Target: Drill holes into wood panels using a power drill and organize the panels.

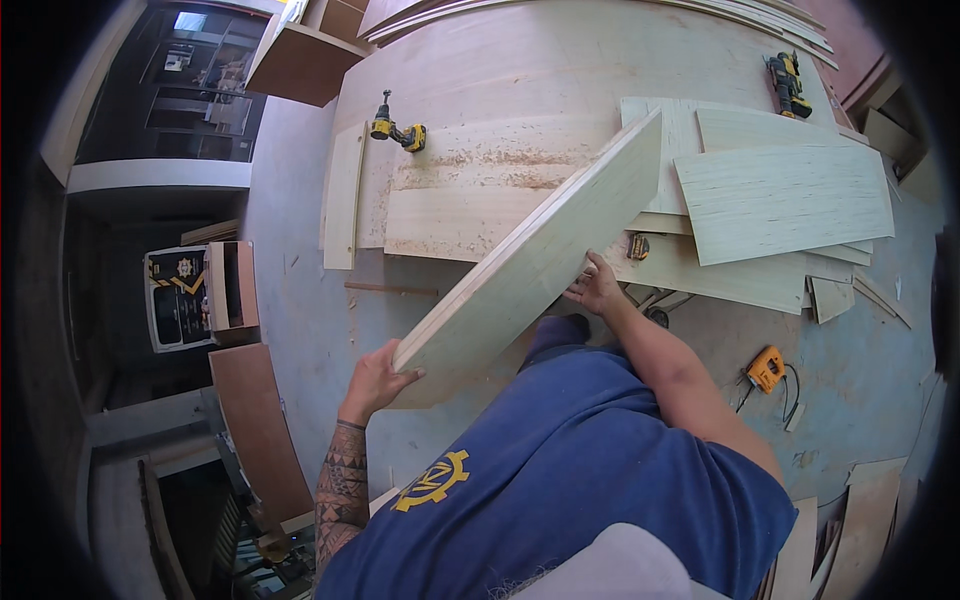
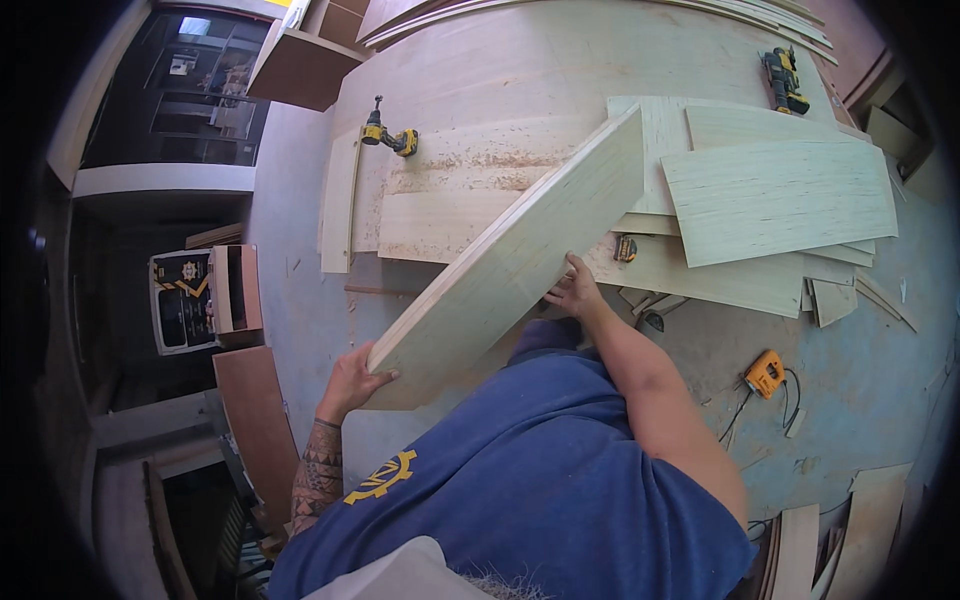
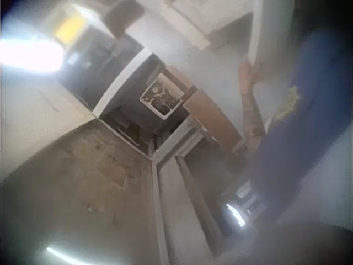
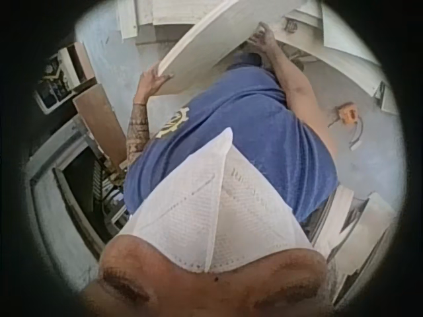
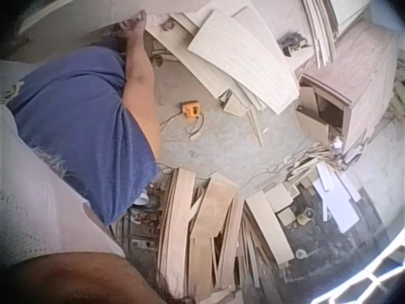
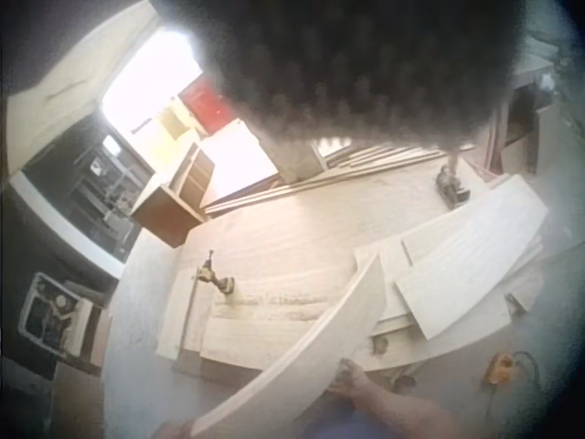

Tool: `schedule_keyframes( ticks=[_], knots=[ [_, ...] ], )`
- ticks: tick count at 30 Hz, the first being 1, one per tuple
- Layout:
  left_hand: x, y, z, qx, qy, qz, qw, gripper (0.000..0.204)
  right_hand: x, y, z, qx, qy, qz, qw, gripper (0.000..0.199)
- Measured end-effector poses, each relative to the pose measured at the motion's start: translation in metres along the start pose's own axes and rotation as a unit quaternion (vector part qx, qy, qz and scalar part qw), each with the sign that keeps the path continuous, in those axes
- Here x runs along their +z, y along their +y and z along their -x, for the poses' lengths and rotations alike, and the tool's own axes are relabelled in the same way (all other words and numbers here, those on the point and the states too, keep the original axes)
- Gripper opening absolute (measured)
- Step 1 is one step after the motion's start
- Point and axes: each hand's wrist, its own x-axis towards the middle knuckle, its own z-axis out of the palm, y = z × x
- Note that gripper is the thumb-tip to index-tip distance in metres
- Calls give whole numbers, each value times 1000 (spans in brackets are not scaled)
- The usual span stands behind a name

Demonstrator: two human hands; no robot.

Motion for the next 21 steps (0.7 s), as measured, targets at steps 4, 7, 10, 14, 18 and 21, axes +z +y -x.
schedule_keyframes(
  ticks=[4,7,10,14,18,21],
  knots=[
    [-11,-53,-14,9,-15,8,1000,46,21,25,-11,-2,-23,33,999,111],
    [-24,-100,-45,38,-25,31,998,45,51,37,-17,-10,63,-2,998,116],
    [-41,-158,-93,54,-61,30,996,45,72,61,-46,-18,90,-27,995,117],
    [-76,-240,-165,108,-79,-11,991,45,106,103,-88,-24,124,-51,991,118],
    [-111,-289,-224,179,-101,-26,978,44,145,142,-107,-30,166,-114,979,122],
    [-133,-294,-260,190,-141,-69,969,43,140,173,-129,-27,152,-155,976,124]
  ],
)
